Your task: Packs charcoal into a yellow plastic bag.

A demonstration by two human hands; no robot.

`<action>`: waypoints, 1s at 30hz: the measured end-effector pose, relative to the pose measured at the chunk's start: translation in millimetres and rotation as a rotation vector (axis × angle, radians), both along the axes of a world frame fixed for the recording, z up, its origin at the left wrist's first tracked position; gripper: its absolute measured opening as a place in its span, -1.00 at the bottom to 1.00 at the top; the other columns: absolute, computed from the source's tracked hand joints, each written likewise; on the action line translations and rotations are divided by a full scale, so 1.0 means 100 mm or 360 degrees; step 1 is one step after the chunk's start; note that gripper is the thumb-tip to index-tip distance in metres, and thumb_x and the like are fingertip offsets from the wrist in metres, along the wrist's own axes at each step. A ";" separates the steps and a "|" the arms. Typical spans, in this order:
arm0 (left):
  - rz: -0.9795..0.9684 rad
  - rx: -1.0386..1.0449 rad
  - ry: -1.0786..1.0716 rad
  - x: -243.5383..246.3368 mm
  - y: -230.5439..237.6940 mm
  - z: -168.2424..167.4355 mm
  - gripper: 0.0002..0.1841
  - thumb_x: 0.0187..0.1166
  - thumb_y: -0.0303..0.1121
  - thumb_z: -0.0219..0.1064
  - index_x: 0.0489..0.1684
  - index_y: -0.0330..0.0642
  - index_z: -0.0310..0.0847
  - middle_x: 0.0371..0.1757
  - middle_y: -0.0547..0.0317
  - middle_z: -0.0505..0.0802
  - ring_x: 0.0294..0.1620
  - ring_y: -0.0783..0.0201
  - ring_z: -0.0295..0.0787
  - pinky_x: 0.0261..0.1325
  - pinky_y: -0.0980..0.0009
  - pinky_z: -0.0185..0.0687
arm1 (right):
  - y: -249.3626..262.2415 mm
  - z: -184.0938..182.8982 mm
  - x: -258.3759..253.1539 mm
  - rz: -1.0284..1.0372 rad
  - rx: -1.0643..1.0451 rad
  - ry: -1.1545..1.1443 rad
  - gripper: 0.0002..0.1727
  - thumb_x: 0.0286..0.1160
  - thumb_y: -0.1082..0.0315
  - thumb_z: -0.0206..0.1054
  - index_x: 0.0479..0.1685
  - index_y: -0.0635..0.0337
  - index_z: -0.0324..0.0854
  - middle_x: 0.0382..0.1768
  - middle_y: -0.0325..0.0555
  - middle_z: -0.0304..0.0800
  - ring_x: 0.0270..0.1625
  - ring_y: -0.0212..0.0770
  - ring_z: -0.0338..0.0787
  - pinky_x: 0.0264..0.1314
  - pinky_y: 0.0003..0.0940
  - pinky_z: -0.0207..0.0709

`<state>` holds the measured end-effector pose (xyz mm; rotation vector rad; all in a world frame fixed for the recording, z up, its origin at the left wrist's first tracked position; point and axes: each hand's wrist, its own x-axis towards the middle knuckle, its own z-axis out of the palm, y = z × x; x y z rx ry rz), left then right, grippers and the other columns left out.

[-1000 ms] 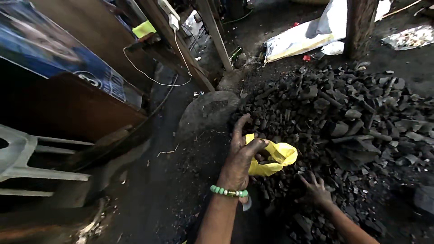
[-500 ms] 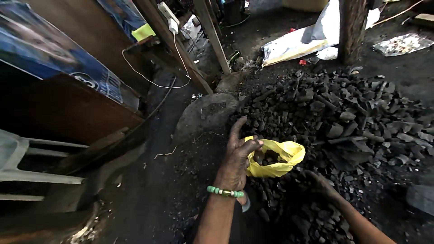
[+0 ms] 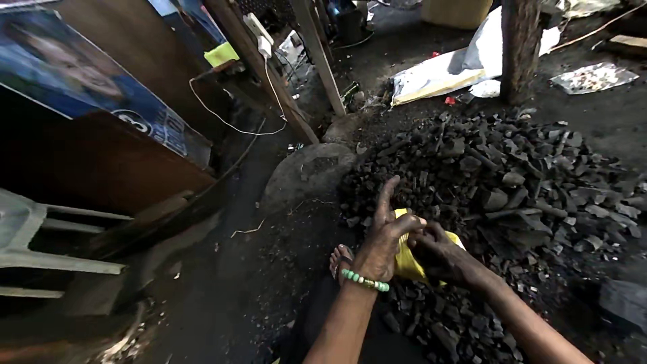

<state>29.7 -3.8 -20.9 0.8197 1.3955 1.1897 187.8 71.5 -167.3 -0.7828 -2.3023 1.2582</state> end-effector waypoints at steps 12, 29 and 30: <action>0.0316 0.0288 0.0243 -0.14 -0.04 0.13 -0.11 0.40 -0.41 0.30 0.83 0.35 -0.02 0.16 0.09 0.74 -0.23 0.38 0.76 -0.30 0.47 0.69 | 0.04 -0.99 0.09 -0.0774 -0.0277 -0.0119 -0.51 0.48 0.44 0.43 0.39 0.47 0.56 0.31 0.43 0.65 0.32 0.29 0.70 0.40 0.27 0.54; 0.0426 0.0188 0.0237 -0.28 -0.08 0.22 -0.16 0.43 -0.42 0.26 0.79 0.47 0.06 0.09 0.14 0.74 -0.35 0.39 0.70 -0.44 0.57 0.58 | 0.15 -1.46 0.35 0.0083 -0.0030 -0.1329 -0.37 0.63 0.33 0.33 0.73 -0.11 0.37 0.71 0.35 0.25 0.71 0.54 0.21 0.53 0.51 0.29; 0.0382 0.0169 0.0228 -0.27 -0.08 0.20 -0.15 0.42 -0.40 0.27 0.78 0.49 0.06 0.10 0.13 0.73 -0.35 0.38 0.68 -0.44 0.56 0.56 | 0.21 -1.41 0.44 -0.0116 -0.0122 -0.1151 -0.35 0.57 0.32 0.40 0.70 0.01 0.39 0.65 0.37 0.33 0.65 0.50 0.33 0.53 0.45 0.34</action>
